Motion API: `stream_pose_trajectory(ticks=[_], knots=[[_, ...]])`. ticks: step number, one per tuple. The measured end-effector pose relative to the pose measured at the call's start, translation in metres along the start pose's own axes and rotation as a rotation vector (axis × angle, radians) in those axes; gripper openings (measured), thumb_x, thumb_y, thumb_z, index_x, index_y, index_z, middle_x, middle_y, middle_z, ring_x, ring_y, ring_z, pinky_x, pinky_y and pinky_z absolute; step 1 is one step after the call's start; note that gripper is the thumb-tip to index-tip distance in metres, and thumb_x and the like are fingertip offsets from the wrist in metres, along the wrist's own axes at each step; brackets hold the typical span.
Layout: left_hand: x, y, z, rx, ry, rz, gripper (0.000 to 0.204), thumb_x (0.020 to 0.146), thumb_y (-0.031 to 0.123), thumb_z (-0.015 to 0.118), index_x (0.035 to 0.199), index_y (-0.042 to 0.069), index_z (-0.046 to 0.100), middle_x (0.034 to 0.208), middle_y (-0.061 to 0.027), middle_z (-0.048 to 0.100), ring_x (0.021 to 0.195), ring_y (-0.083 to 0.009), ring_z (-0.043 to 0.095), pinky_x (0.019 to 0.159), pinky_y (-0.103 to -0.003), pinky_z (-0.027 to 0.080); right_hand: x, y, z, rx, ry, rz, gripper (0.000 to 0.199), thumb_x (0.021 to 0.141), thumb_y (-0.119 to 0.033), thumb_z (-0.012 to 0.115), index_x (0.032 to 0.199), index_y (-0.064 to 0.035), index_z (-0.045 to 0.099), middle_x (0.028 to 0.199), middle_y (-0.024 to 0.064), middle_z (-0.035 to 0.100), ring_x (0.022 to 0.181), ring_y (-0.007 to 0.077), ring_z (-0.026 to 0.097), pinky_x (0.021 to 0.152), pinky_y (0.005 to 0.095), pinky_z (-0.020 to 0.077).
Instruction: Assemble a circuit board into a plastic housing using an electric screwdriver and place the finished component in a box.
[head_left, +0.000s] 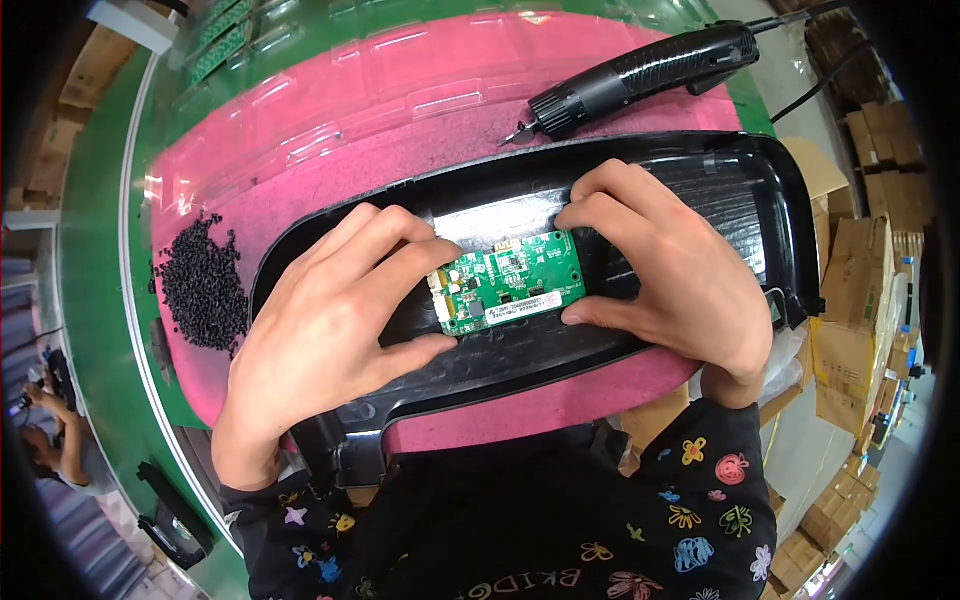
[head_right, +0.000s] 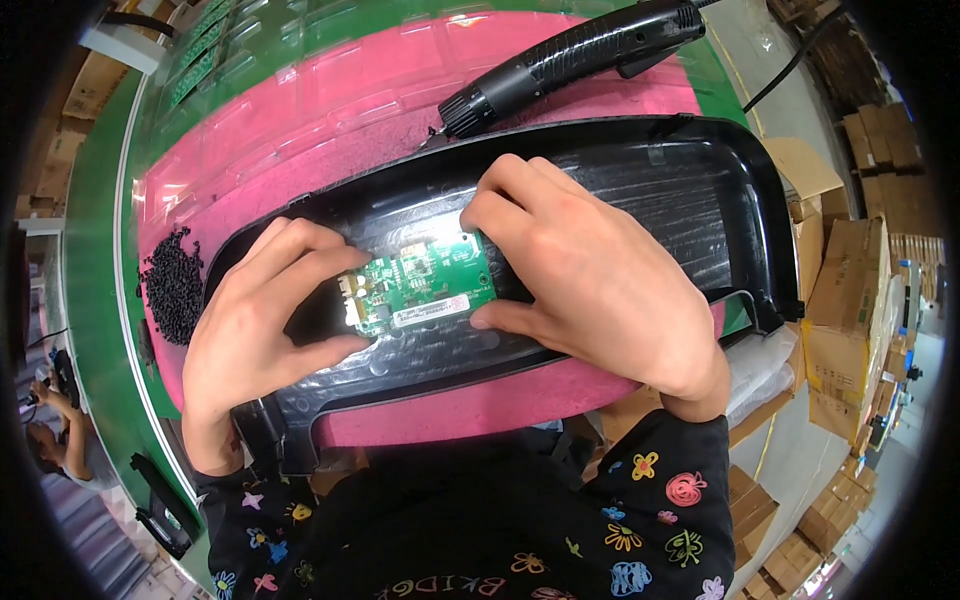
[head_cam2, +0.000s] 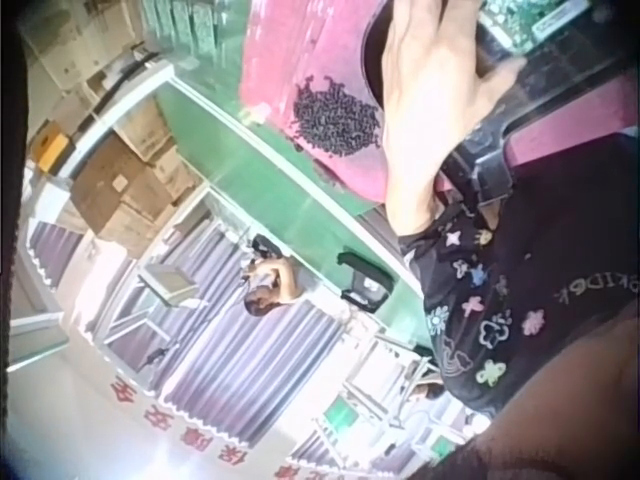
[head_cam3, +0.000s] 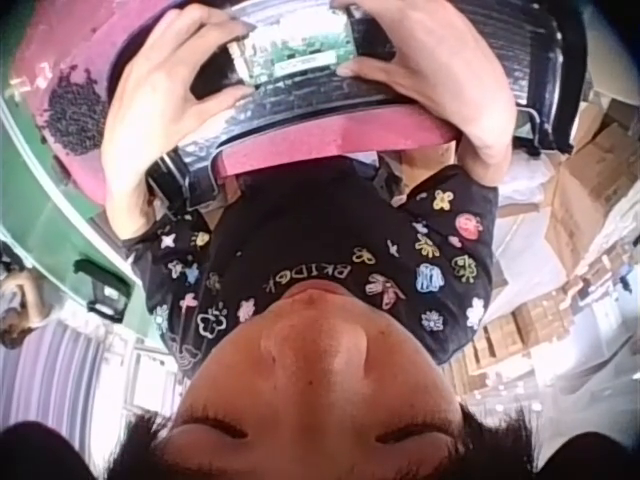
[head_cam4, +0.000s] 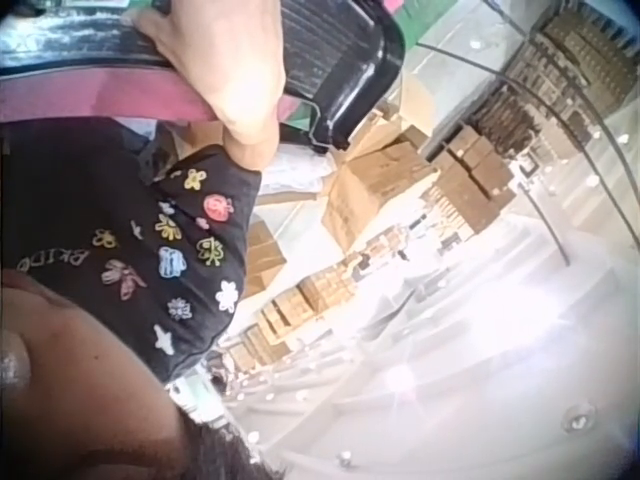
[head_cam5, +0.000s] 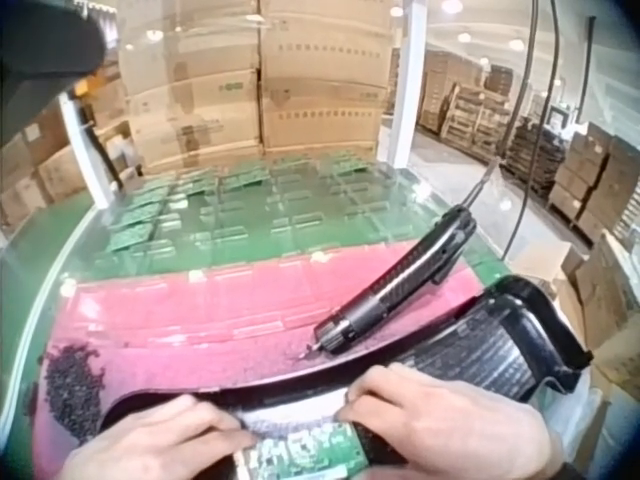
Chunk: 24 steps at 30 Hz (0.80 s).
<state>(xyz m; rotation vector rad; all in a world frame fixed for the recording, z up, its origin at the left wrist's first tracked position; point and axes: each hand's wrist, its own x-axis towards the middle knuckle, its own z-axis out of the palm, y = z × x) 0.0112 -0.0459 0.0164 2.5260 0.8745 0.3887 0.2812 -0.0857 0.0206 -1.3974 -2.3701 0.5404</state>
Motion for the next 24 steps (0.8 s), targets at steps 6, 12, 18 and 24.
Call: stream_pose_trajectory(ticks=[6, 12, 18, 24], knots=[[-0.001, -0.006, -0.007, -0.011, -0.001, -0.001, 0.057, 0.058, 0.011, 0.086, 0.111, 0.002, 0.066, 0.104, -0.0102, 0.06, 0.096, -0.0309, 0.059, 0.082, -0.039, 0.051, 0.01, -0.003, 0.0, 0.012, -0.022, 0.018, 0.06, 0.058, -0.011, 0.088, 0.111, -0.0049, 0.059, 0.113, 0.0122, 0.055, 0.103, 0.0347, 0.058, 0.087, 0.04, 0.0498], [-0.005, -0.011, -0.004, 0.006, 0.0, -0.013, 0.059, 0.059, 0.013, 0.086, 0.113, 0.002, 0.065, 0.105, -0.0095, 0.059, 0.096, -0.0292, 0.057, 0.082, -0.038, 0.05, 0.015, -0.003, 0.0, 0.019, -0.05, 0.011, 0.061, 0.057, -0.01, 0.088, 0.111, -0.0042, 0.059, 0.112, 0.0123, 0.054, 0.104, 0.0348, 0.057, 0.088, 0.039, 0.0489], [-0.013, -0.01, -0.005, -0.028, 0.074, 0.031, 0.054, 0.068, 0.017, 0.084, 0.117, 0.005, 0.064, 0.107, -0.0096, 0.062, 0.094, -0.0252, 0.063, 0.076, -0.036, 0.054, 0.009, -0.004, -0.011, 0.156, -0.014, 0.026, 0.077, 0.06, -0.011, 0.086, 0.13, -0.0036, 0.054, 0.104, 0.0124, 0.057, 0.097, 0.0282, 0.058, 0.085, 0.0365, 0.0482], [-0.032, -0.055, -0.055, 0.062, 0.496, -0.41, 0.015, 0.084, 0.006, 0.072, 0.095, -0.005, 0.07, 0.08, -0.0124, 0.072, 0.072, -0.0161, 0.069, 0.067, -0.028, 0.054, 0.014, 0.042, -0.024, -0.119, 0.719, 0.202, 0.053, 0.094, -0.017, 0.067, 0.142, -0.0071, 0.048, 0.109, 0.0085, 0.059, 0.097, 0.0165, 0.056, 0.092, 0.0307, 0.0432]])
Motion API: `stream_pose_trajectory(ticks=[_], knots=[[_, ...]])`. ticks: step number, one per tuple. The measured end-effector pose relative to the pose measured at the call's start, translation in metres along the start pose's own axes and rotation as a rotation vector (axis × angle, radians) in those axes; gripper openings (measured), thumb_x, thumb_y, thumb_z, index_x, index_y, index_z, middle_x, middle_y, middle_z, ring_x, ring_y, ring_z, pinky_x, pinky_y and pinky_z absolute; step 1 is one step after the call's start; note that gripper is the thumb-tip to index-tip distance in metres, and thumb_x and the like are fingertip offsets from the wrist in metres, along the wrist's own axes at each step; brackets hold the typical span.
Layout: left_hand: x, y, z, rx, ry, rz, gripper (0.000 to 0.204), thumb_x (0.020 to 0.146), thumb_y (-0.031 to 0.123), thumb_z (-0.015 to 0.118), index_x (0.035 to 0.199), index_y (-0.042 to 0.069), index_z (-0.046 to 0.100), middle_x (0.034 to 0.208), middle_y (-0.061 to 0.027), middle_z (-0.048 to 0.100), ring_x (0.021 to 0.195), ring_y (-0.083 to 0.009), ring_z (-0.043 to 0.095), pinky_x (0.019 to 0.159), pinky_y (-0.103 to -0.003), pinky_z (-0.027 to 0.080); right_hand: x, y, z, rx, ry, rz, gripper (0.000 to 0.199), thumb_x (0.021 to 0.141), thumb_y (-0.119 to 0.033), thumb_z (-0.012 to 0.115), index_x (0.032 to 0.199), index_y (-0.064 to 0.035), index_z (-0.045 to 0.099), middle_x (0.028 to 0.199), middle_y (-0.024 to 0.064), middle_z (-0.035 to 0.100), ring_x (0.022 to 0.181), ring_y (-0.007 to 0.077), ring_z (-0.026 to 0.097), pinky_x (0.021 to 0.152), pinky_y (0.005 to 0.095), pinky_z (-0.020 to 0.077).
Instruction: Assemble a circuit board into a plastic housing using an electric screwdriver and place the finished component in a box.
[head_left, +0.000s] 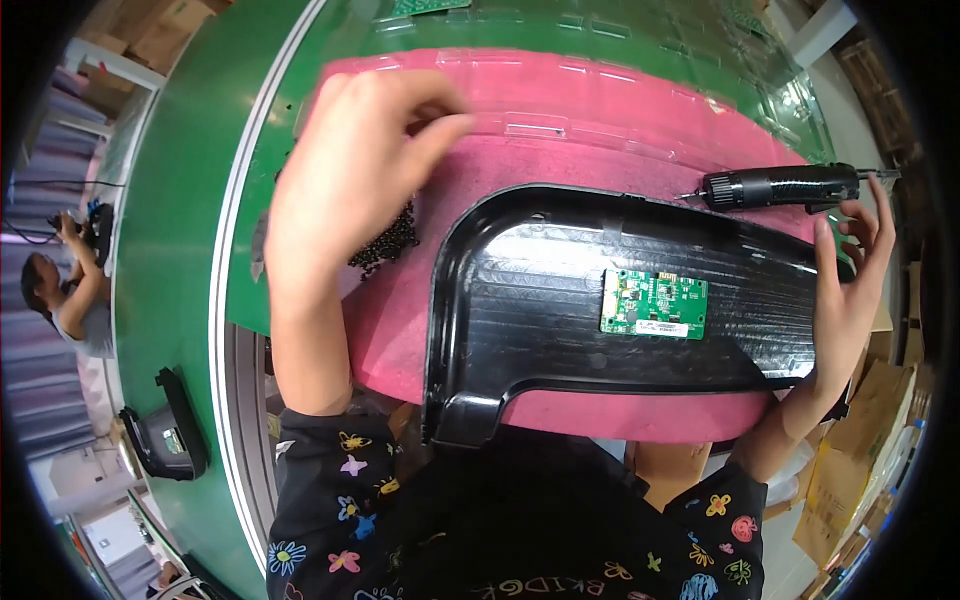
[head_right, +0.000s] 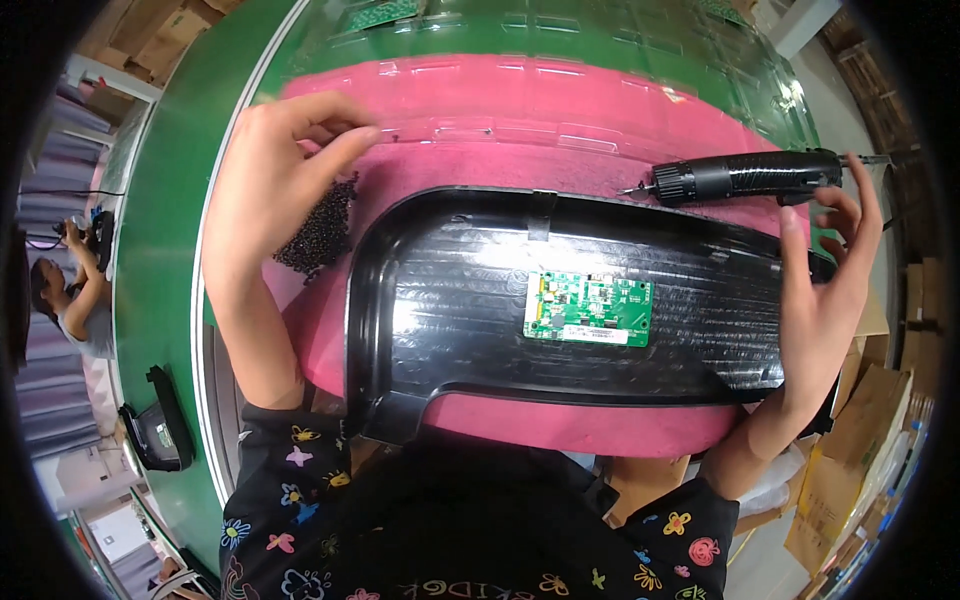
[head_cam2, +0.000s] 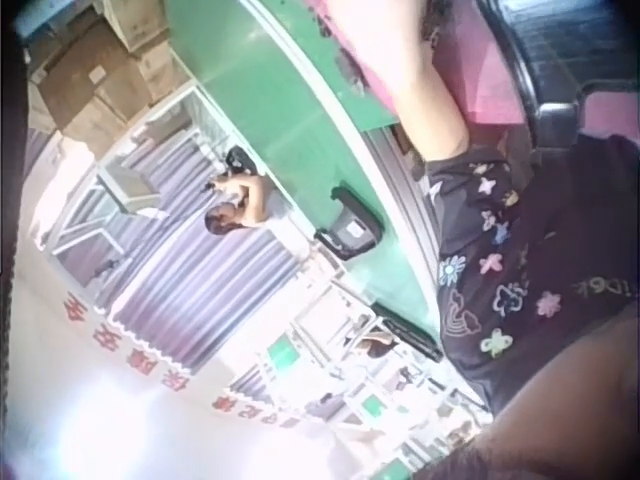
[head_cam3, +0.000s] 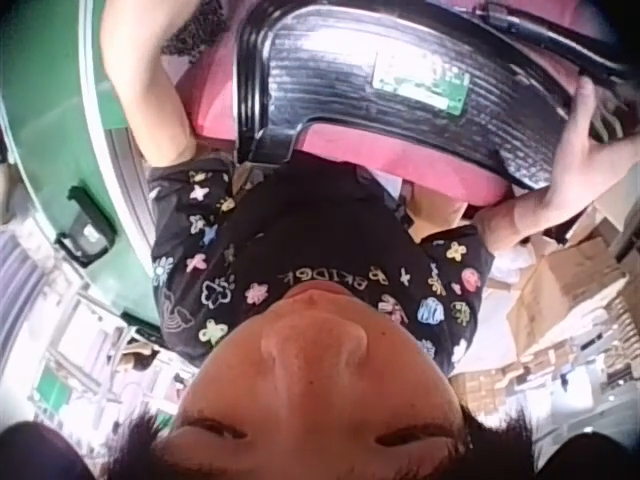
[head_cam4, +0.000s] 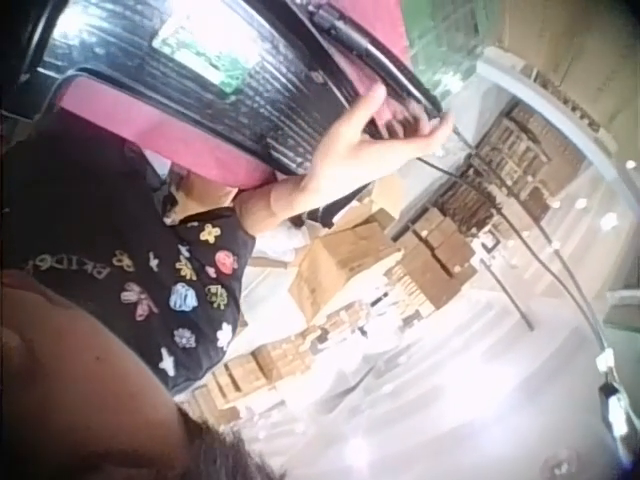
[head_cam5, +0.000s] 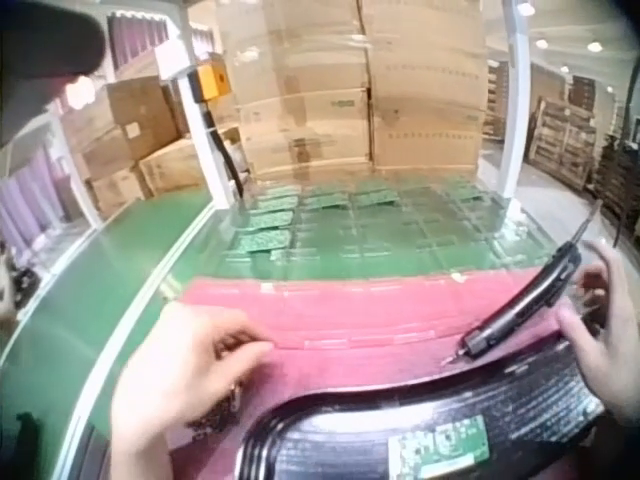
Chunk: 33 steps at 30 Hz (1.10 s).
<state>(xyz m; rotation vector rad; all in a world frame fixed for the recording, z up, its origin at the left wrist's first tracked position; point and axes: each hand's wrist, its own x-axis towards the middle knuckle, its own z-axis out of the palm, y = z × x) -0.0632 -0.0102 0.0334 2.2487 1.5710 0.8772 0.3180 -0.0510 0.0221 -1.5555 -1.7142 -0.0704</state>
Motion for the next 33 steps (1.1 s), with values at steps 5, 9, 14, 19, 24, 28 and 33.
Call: stream_pose_trajectory(ticks=[5, 9, 14, 19, 24, 28, 33], knots=[[-0.003, -0.044, 0.003, 0.194, -0.249, -0.077, 0.021, 0.072, 0.002, 0.076, 0.091, -0.006, 0.069, 0.077, -0.017, 0.07, 0.07, -0.0269, 0.069, 0.07, -0.034, 0.054, 0.028, 0.06, 0.005, -0.159, -0.063, -0.091, 0.052, 0.098, -0.023, 0.062, 0.147, -0.0109, 0.045, 0.119, 0.0108, 0.061, 0.109, 0.0248, 0.057, 0.098, 0.0362, 0.0429], [0.005, -0.048, 0.015, 0.251, -0.252, -0.143, 0.018, 0.069, -0.002, 0.075, 0.085, -0.007, 0.068, 0.075, -0.0194, 0.069, 0.071, -0.029, 0.069, 0.07, -0.036, 0.055, 0.044, 0.061, 0.022, 0.249, -0.219, 0.223, 0.037, 0.098, -0.021, 0.064, 0.131, -0.0078, 0.054, 0.105, 0.0036, 0.058, 0.097, 0.0114, 0.054, 0.089, 0.0253, 0.0439], [0.012, -0.047, 0.023, 0.272, -0.272, -0.172, 0.016, 0.068, -0.006, 0.071, 0.083, -0.007, 0.068, 0.074, -0.0211, 0.069, 0.071, -0.0291, 0.071, 0.068, -0.037, 0.055, 0.036, 0.014, 0.048, 0.446, 0.114, 0.119, 0.062, 0.094, -0.009, 0.069, 0.144, -0.007, 0.031, 0.117, 0.0136, 0.056, 0.104, 0.0175, 0.061, 0.088, 0.0278, 0.0508], [0.018, -0.042, 0.017, 0.22, -0.239, -0.224, 0.017, 0.068, -0.005, 0.065, 0.084, -0.004, 0.071, 0.082, -0.0243, 0.07, 0.081, -0.04, 0.07, 0.077, -0.044, 0.055, 0.052, -0.025, 0.072, 0.768, 0.009, 0.151, 0.062, 0.094, -0.011, 0.068, 0.14, 0.0002, 0.028, 0.118, 0.0167, 0.058, 0.105, 0.021, 0.063, 0.091, 0.033, 0.0514], [0.026, -0.038, 0.02, 0.144, -0.139, -0.229, 0.022, 0.07, -0.004, 0.067, 0.091, -0.005, 0.073, 0.083, -0.0243, 0.071, 0.079, -0.0342, 0.072, 0.074, -0.04, 0.056, 0.063, -0.042, 0.079, 1.306, -0.226, 0.451, 0.039, 0.096, -0.015, 0.065, 0.128, -0.0025, 0.046, 0.103, 0.0089, 0.061, 0.099, 0.0205, 0.06, 0.091, 0.0356, 0.0486], [0.023, -0.008, 0.023, -0.352, -0.178, -0.117, 0.018, 0.078, -0.003, 0.073, 0.095, -0.006, 0.072, 0.086, -0.0084, 0.073, 0.081, -0.0115, 0.069, 0.074, -0.026, 0.056, 0.052, -0.056, 0.073, 1.733, -0.104, 0.331, 0.031, 0.1, -0.012, 0.058, 0.128, -0.0035, 0.048, 0.106, 0.0116, 0.058, 0.104, 0.023, 0.056, 0.097, 0.0387, 0.0448], [0.011, 0.016, 0.035, -0.651, -0.168, 0.207, 0.02, 0.073, -0.008, 0.076, 0.092, -0.005, 0.074, 0.088, -0.0109, 0.072, 0.082, -0.017, 0.069, 0.076, -0.027, 0.055, 0.025, -0.072, 0.063, 2.004, -0.298, 0.309, 0.037, 0.106, -0.02, 0.043, 0.138, -0.0021, 0.04, 0.113, 0.0082, 0.048, 0.112, 0.0239, 0.048, 0.106, 0.0451, 0.0378]])
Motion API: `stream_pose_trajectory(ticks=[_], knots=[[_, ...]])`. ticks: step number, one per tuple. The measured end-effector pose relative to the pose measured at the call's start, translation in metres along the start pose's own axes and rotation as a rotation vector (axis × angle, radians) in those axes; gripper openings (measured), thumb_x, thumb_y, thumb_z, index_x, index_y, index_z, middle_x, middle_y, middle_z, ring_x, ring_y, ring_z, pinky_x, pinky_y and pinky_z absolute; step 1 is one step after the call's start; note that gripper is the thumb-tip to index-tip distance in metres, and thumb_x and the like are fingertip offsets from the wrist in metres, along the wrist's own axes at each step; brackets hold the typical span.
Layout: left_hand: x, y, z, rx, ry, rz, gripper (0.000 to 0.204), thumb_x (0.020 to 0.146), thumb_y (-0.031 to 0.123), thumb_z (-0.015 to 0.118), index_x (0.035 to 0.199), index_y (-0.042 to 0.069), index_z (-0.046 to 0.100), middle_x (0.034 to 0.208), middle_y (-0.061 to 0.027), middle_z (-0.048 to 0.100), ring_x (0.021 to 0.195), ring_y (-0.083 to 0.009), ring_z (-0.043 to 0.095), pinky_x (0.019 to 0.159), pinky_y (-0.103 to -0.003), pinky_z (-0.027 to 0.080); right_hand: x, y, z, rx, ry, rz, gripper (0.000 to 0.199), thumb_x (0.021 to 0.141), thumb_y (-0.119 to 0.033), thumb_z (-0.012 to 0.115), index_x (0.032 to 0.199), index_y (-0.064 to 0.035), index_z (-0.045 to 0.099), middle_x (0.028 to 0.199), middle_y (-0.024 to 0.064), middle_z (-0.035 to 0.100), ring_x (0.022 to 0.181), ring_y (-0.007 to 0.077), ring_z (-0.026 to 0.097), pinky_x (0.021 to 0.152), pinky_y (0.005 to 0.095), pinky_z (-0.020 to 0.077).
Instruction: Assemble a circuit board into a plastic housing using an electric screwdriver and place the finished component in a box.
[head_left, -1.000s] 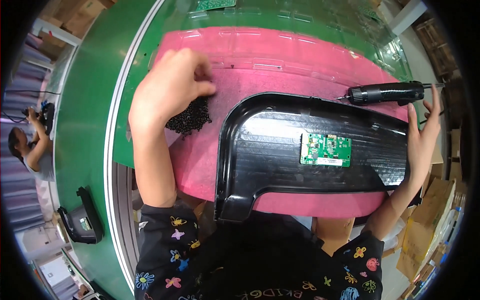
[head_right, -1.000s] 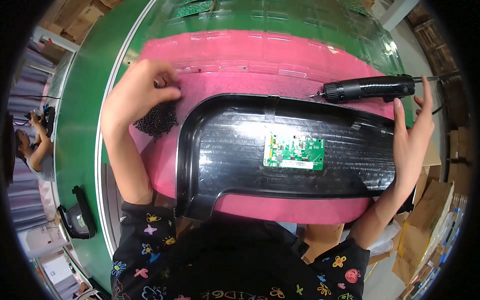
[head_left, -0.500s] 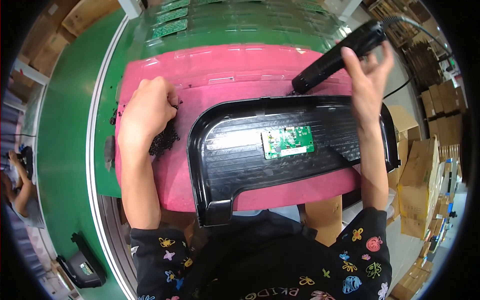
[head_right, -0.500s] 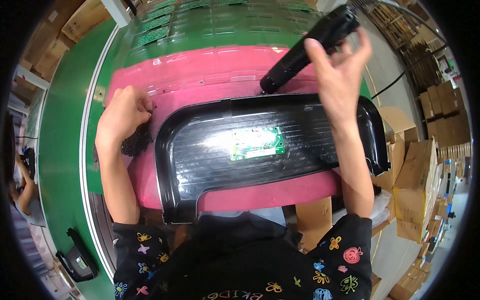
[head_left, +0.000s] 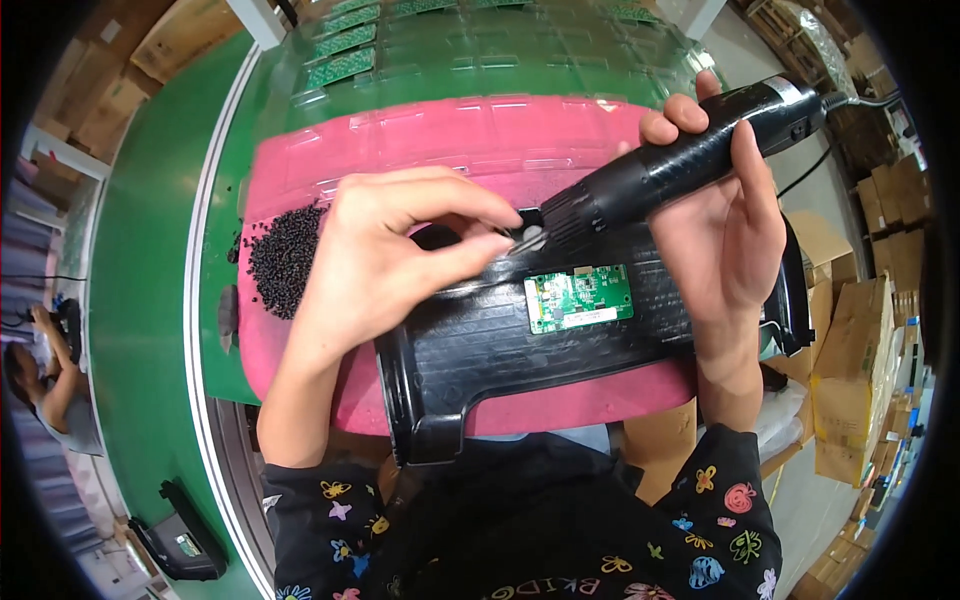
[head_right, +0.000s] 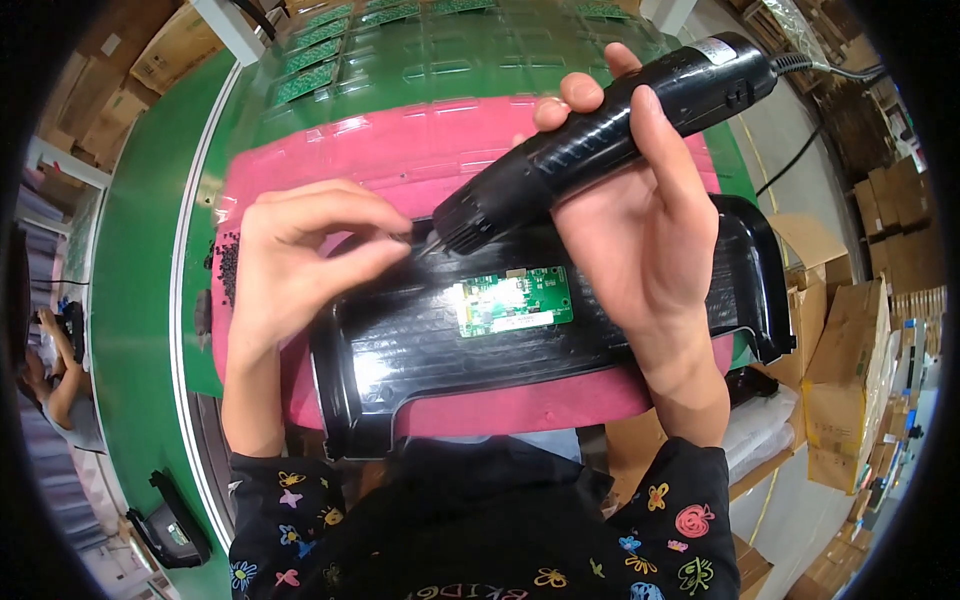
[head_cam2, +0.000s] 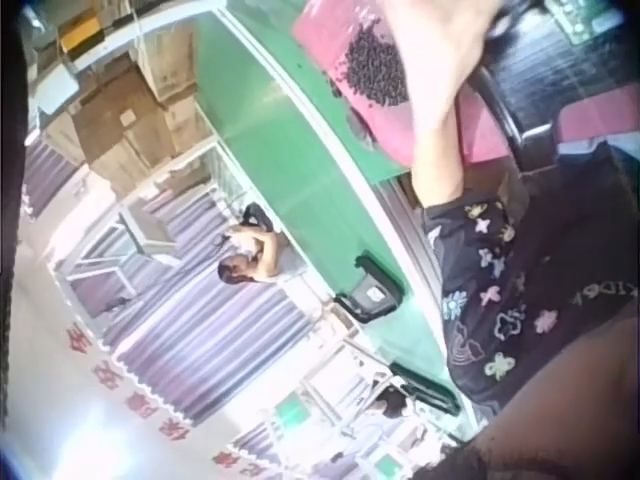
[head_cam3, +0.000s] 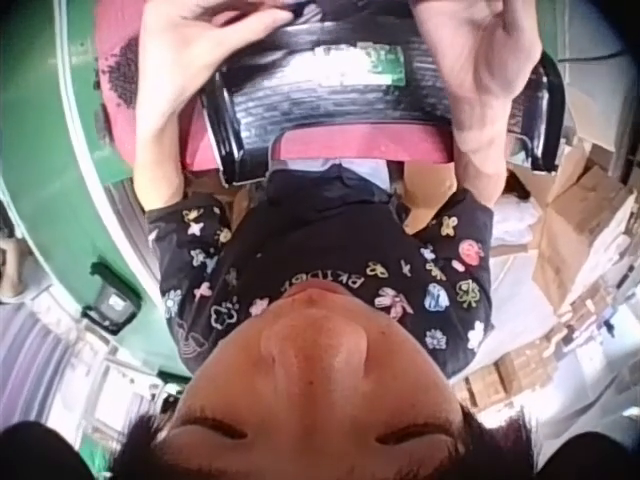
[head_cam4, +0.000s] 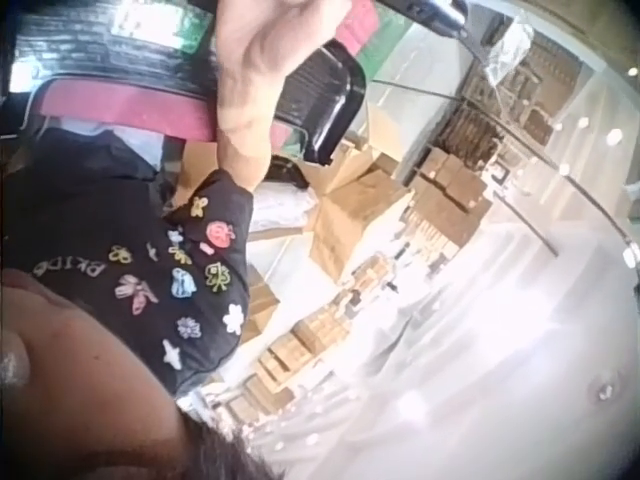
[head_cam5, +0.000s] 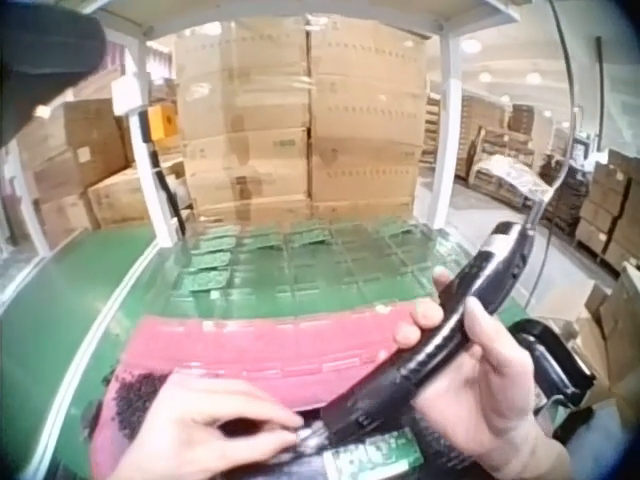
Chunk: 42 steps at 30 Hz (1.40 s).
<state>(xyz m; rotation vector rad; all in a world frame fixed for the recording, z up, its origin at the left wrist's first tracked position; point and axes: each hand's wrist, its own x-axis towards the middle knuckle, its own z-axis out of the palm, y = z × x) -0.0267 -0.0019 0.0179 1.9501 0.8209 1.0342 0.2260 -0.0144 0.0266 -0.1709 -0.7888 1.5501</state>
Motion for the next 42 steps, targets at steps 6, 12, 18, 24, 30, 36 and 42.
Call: stream_pose_trajectory(ticks=[6, 12, 18, 24, 30, 36, 42], knots=[[0.002, -0.004, 0.012, -0.129, -0.04, -0.037, 0.015, 0.082, -0.001, 0.075, 0.097, -0.003, 0.073, 0.09, -0.008, 0.071, 0.08, -0.012, 0.068, 0.072, -0.025, 0.054, -0.005, 0.002, 0.001, -0.002, -0.082, 0.017, 0.047, 0.099, -0.032, 0.055, 0.137, -0.0079, 0.042, 0.099, -0.0014, 0.049, 0.1, 0.0154, 0.049, 0.108, 0.0453, 0.0302], [-0.003, -0.004, 0.016, -0.445, -0.131, -0.265, 0.012, 0.09, -0.001, 0.068, 0.1, -0.005, 0.071, 0.091, -0.0077, 0.071, 0.081, -0.01, 0.066, 0.074, -0.024, 0.055, -0.009, 0.001, 0.01, 0.072, -0.167, -0.023, 0.042, 0.091, -0.027, 0.072, 0.122, -0.0157, 0.046, 0.082, -0.007, 0.053, 0.083, 0.0093, 0.051, 0.098, 0.0389, 0.0343], [0.002, -0.004, 0.022, -0.257, -0.128, -0.291, 0.008, 0.09, 0.001, 0.068, 0.096, -0.005, 0.07, 0.08, -0.0076, 0.072, 0.072, -0.0114, 0.067, 0.069, -0.025, 0.055, -0.015, -0.01, 0.016, 0.075, -0.172, -0.209, 0.042, 0.082, -0.018, 0.078, 0.109, -0.0198, 0.046, 0.07, -0.0107, 0.055, 0.075, 0.0062, 0.053, 0.092, 0.0364, 0.034], [0.002, -0.006, 0.019, 0.09, -0.161, 0.08, 0.013, 0.08, 0.001, 0.076, 0.091, -0.003, 0.069, 0.082, -0.0101, 0.071, 0.073, -0.0192, 0.069, 0.067, -0.028, 0.054, -0.009, -0.009, 0.007, -0.03, -0.26, -0.178, 0.041, 0.082, -0.019, 0.078, 0.107, -0.0206, 0.046, 0.072, -0.011, 0.055, 0.077, 0.0065, 0.053, 0.093, 0.0369, 0.034], [0.003, -0.004, 0.027, 0.229, -0.197, 0.13, 0.015, 0.079, 0.002, 0.075, 0.09, -0.001, 0.066, 0.079, -0.0123, 0.065, 0.071, -0.0273, 0.065, 0.063, -0.035, 0.051, -0.016, -0.001, 0.002, -0.095, -0.244, -0.186, 0.042, 0.086, -0.023, 0.076, 0.114, -0.0211, 0.044, 0.078, -0.0098, 0.056, 0.079, 0.007, 0.054, 0.096, 0.0389, 0.0352], [0.0, -0.007, 0.033, 0.359, -0.185, 0.248, 0.019, 0.076, 0.003, 0.077, 0.089, 0.0, 0.064, 0.076, -0.011, 0.061, 0.069, -0.0277, 0.061, 0.062, -0.038, 0.051, -0.022, 0.006, -0.001, -0.145, -0.245, -0.232, 0.045, 0.088, -0.027, 0.076, 0.118, -0.02, 0.044, 0.081, -0.0085, 0.057, 0.079, 0.0075, 0.054, 0.096, 0.0391, 0.0361], [0.0, -0.003, 0.032, 0.28, -0.07, 0.231, 0.018, 0.071, 0.005, 0.082, 0.084, -0.002, 0.071, 0.074, -0.0099, 0.068, 0.066, -0.0215, 0.066, 0.058, -0.031, 0.052, -0.023, -0.03, 0.003, -0.254, -0.238, -0.258, 0.052, 0.082, -0.034, 0.077, 0.117, -0.0117, 0.046, 0.077, -0.0057, 0.055, 0.068, 0.0092, 0.053, 0.079, 0.0319, 0.0384]])
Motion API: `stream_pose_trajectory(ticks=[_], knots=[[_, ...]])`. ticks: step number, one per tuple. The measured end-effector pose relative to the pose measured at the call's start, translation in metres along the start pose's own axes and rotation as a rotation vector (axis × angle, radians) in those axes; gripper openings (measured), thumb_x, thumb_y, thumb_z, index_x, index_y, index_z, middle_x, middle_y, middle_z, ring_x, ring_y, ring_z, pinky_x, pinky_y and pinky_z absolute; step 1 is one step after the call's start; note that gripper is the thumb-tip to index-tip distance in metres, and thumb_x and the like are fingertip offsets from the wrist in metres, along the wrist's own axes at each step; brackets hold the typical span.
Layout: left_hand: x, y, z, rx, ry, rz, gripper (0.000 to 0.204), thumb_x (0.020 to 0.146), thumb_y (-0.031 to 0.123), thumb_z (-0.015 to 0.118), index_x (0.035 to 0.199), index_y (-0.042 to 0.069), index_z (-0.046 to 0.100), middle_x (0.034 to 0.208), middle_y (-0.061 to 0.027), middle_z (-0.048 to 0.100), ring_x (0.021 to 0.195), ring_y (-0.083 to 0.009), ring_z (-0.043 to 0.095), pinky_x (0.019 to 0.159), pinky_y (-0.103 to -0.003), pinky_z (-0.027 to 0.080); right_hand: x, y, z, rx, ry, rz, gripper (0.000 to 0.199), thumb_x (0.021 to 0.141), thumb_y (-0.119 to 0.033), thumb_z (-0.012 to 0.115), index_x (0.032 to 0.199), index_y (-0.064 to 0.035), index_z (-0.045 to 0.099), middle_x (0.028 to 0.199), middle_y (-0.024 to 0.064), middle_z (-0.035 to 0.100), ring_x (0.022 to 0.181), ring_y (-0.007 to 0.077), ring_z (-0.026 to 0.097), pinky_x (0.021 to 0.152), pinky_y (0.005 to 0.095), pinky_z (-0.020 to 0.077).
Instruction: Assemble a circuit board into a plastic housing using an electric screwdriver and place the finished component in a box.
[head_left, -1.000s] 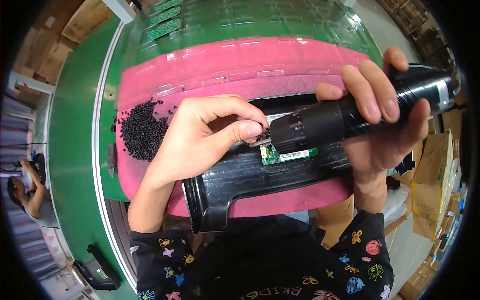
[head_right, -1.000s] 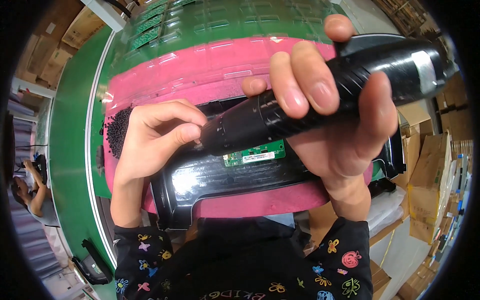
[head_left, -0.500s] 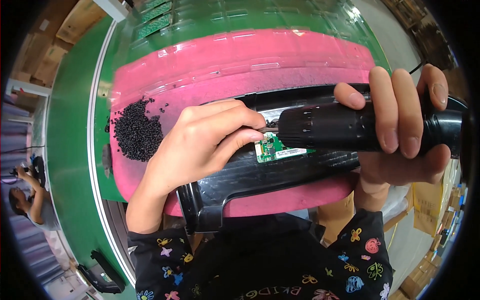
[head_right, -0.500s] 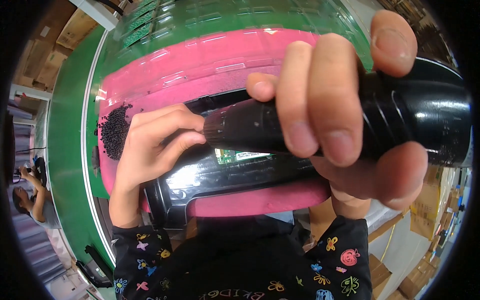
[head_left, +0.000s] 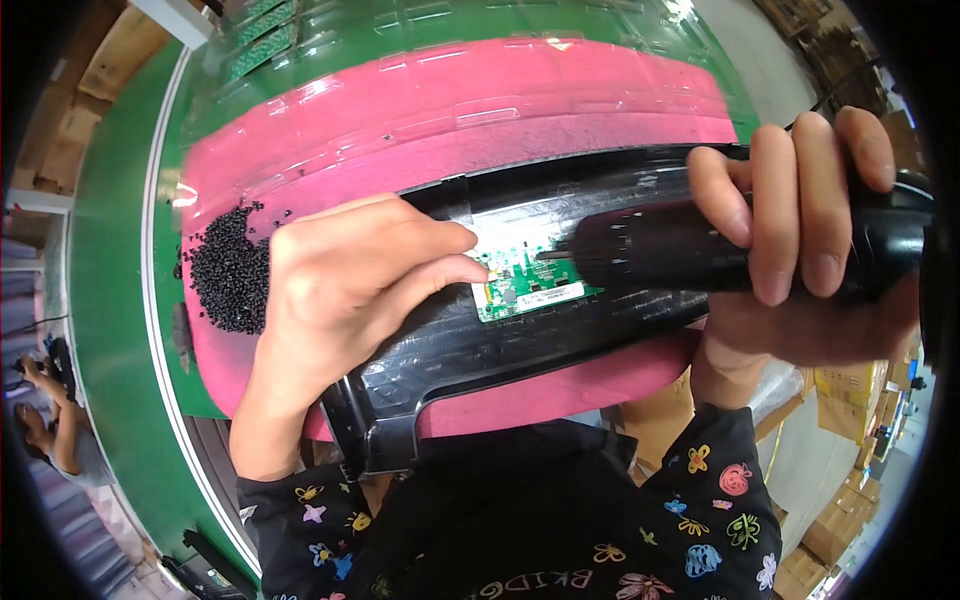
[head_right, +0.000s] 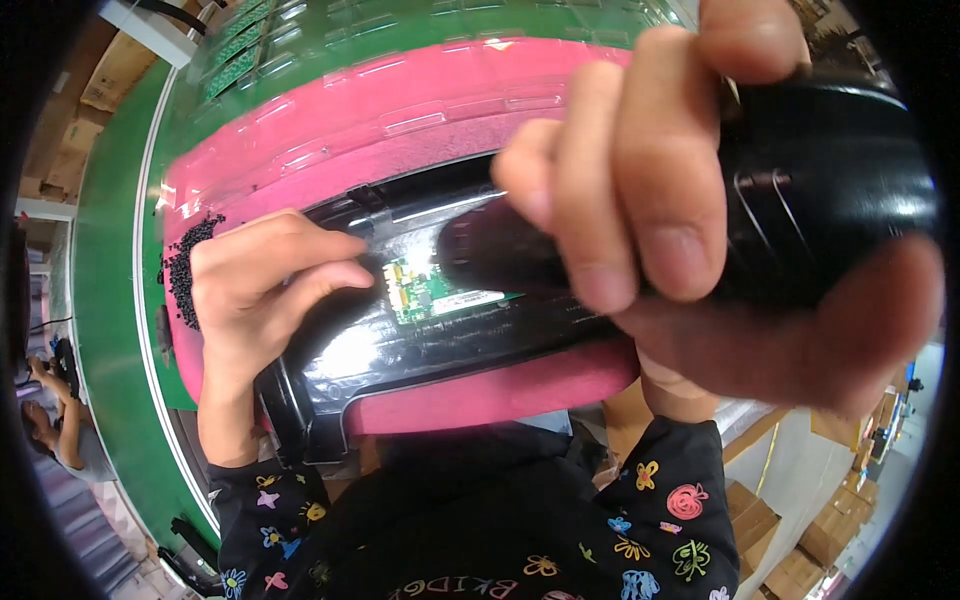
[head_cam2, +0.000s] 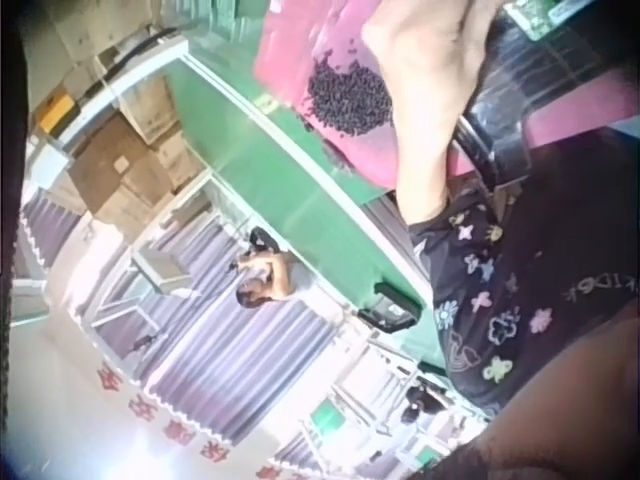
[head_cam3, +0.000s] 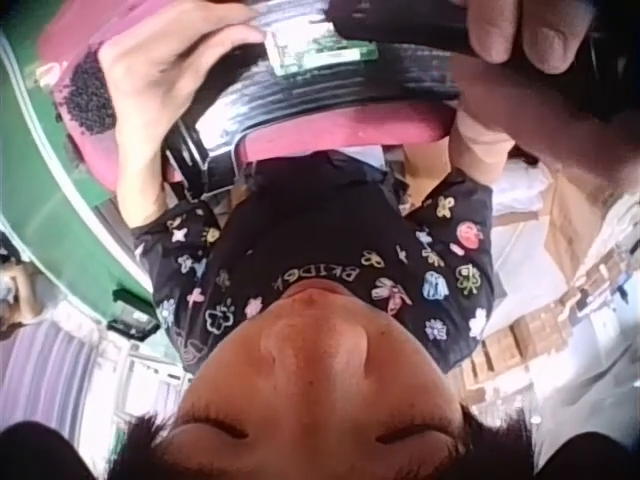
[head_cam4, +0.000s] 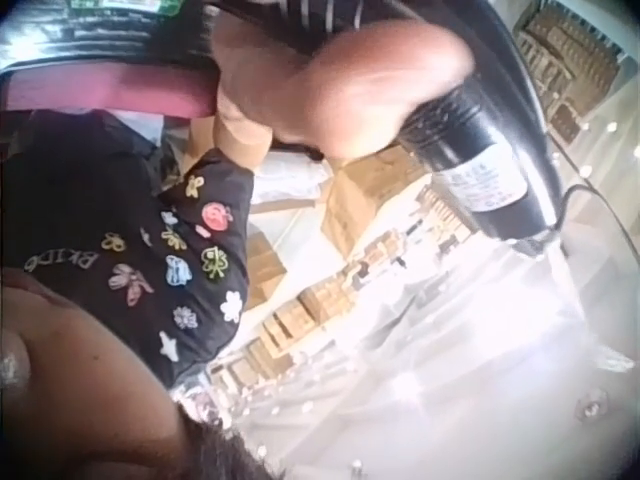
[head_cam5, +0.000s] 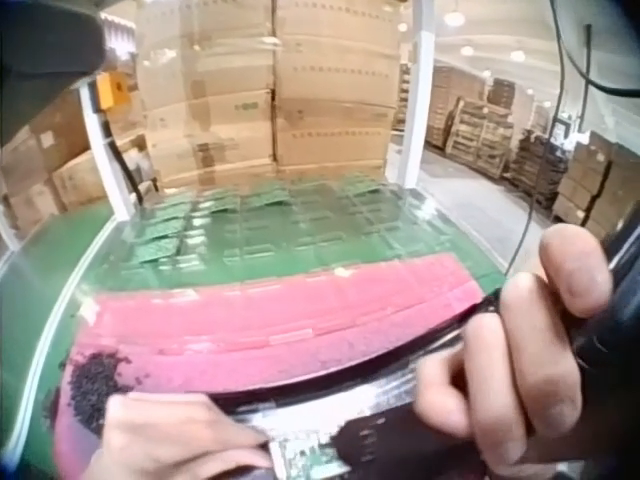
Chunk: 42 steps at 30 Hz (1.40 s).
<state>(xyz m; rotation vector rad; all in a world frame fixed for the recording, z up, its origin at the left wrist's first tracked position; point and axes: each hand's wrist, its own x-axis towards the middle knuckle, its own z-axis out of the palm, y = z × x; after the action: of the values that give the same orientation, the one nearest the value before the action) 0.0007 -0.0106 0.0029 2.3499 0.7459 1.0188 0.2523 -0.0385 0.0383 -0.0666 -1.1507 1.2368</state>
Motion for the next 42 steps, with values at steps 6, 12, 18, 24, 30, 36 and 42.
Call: stream_pose_trajectory(ticks=[6, 12, 18, 24, 30, 36, 42], knots=[[-0.005, -0.003, -0.001, -0.016, 0.011, -0.104, 0.019, 0.07, -0.004, 0.079, 0.088, -0.002, 0.075, 0.079, -0.0109, 0.073, 0.068, -0.0198, 0.069, 0.062, -0.027, 0.053, 0.006, -0.003, -0.018, -0.26, 0.036, 0.153, 0.05, 0.089, -0.05, 0.064, 0.107, -0.0063, 0.05, 0.069, -0.0028, 0.052, 0.056, 0.0085, 0.046, 0.06, 0.0258, 0.0384], [-0.005, 0.002, -0.002, -0.02, -0.119, -0.17, 0.015, 0.072, -0.002, 0.078, 0.086, -0.002, 0.073, 0.082, -0.0117, 0.073, 0.072, -0.022, 0.07, 0.064, -0.03, 0.054, 0.005, 0.001, -0.01, -0.432, 0.09, 0.174, 0.052, 0.089, -0.055, 0.062, 0.105, -0.0065, 0.051, 0.067, -0.0027, 0.05, 0.051, 0.0088, 0.045, 0.056, 0.0271, 0.0381], [-0.006, -0.003, 0.005, -0.071, -0.198, 0.014, 0.012, 0.076, 0.004, 0.077, 0.086, -0.001, 0.072, 0.084, -0.0105, 0.073, 0.075, -0.0253, 0.07, 0.066, -0.034, 0.055, 0.004, 0.008, -0.005, -0.512, 0.103, 0.182, 0.052, 0.089, -0.053, 0.061, 0.104, -0.0051, 0.051, 0.064, -0.0023, 0.049, 0.048, 0.0093, 0.044, 0.054, 0.0276, 0.0386], [-0.009, -0.006, 0.003, -0.059, -0.312, -0.044, 0.009, 0.076, 0.002, 0.076, 0.084, -0.002, 0.072, 0.089, -0.0116, 0.075, 0.081, -0.0245, 0.073, 0.067, -0.034, 0.057, 0.005, 0.013, -0.005, -0.53, 0.103, 0.21, 0.048, 0.09, -0.051, 0.06, 0.102, -0.0053, 0.051, 0.062, -0.002, 0.048, 0.047, 0.0088, 0.043, 0.051, 0.0263, 0.0373], [-0.016, -0.006, 0.003, -0.122, -0.326, -0.269, 0.01, 0.078, 0.011, 0.077, 0.082, 0.003, 0.074, 0.086, -0.0082, 0.075, 0.077, -0.026, 0.073, 0.063, -0.034, 0.057, 0.007, 0.019, -0.006, -0.531, 0.0, 0.26, 0.045, 0.091, -0.048, 0.057, 0.103, -0.0051, 0.052, 0.061, -0.0024, 0.046, 0.047, 0.0078, 0.04, 0.048, 0.0244, 0.0336], [-0.015, -0.008, 0.001, -0.139, -0.353, -0.266, 0.008, 0.078, 0.012, 0.076, 0.081, 0.005, 0.074, 0.086, -0.007, 0.075, 0.076, -0.0261, 0.072, 0.062, -0.034, 0.056, 0.003, 0.022, -0.003, -0.464, 0.124, 0.208, 0.048, 0.089, -0.051, 0.057, 0.104, -0.0052, 0.053, 0.06, -0.0034, 0.045, 0.047, 0.008, 0.04, 0.049, 0.026, 0.0323], [-0.007, 0.0, 0.003, -0.05, -0.292, -0.207, 0.012, 0.076, 0.007, 0.079, 0.082, 0.0, 0.071, 0.081, -0.0098, 0.074, 0.069, -0.0227, 0.072, 0.059, -0.029, 0.055, 0.003, 0.014, 0.004, 0.118, 0.065, 0.129, 0.039, 0.088, -0.035, 0.071, 0.106, -0.0083, 0.048, 0.069, -0.004, 0.051, 0.055, 0.0073, 0.048, 0.062, 0.0252, 0.0419]])
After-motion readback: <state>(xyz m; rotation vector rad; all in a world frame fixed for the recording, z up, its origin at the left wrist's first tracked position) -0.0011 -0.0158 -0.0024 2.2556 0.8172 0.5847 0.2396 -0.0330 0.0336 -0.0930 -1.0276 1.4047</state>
